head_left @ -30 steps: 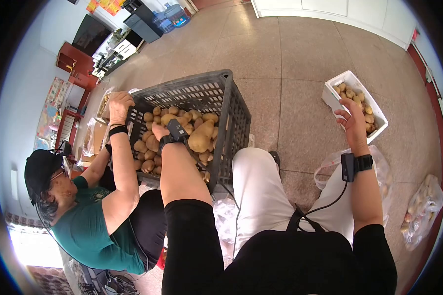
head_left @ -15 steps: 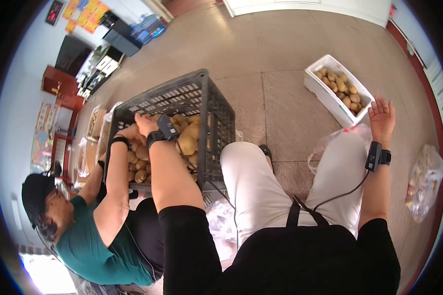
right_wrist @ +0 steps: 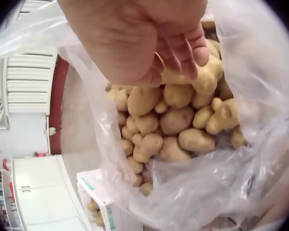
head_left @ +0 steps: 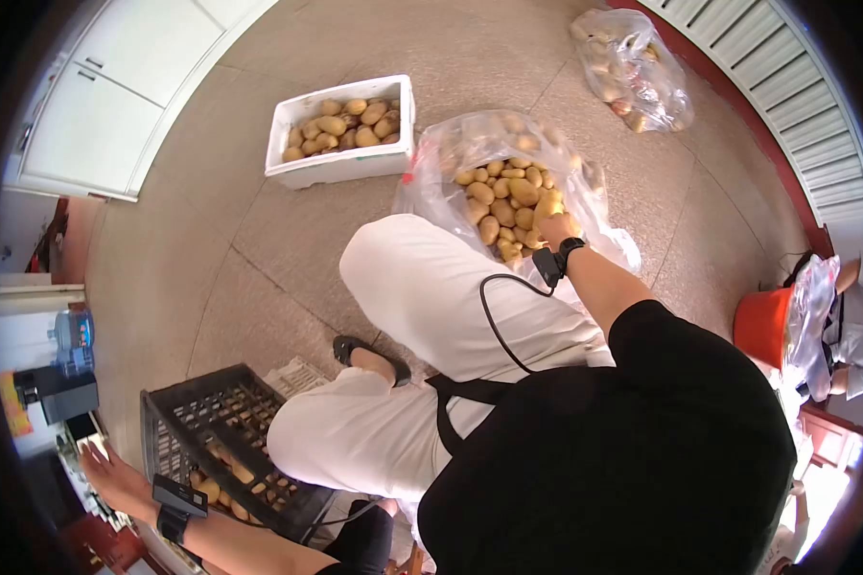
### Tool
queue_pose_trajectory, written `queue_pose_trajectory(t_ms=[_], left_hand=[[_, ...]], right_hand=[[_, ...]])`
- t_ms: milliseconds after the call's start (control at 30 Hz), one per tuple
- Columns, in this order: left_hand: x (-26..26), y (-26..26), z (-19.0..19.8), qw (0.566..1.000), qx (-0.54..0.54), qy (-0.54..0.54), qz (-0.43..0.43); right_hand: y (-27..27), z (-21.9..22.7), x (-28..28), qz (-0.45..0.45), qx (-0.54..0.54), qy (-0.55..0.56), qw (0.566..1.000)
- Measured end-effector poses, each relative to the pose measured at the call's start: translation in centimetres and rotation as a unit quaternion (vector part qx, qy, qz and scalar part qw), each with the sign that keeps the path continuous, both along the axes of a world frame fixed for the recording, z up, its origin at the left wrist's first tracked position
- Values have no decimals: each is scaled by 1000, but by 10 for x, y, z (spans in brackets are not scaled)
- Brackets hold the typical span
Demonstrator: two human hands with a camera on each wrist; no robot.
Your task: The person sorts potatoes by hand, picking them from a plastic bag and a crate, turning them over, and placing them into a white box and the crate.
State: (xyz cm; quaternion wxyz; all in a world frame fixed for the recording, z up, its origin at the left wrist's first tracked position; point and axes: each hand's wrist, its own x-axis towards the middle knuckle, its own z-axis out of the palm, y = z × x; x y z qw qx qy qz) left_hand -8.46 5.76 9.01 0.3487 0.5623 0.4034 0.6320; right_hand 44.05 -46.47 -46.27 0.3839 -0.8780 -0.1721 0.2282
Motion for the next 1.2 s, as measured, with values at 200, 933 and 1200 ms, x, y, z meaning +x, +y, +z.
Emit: queue_pose_trajectory(t_ms=[200,933,1200], left_hand=[[135,-63,18,974,94,171,-115],[66,-9,-200,921,-337,127,-150],[87,-25,-189,920,-347,84,-164]], right_hand=[[10,123,-8,-308,-88,203,925],[-11,132,-28,-159,-227,59,959],[28,138,-9,-204,-112,180,956]])
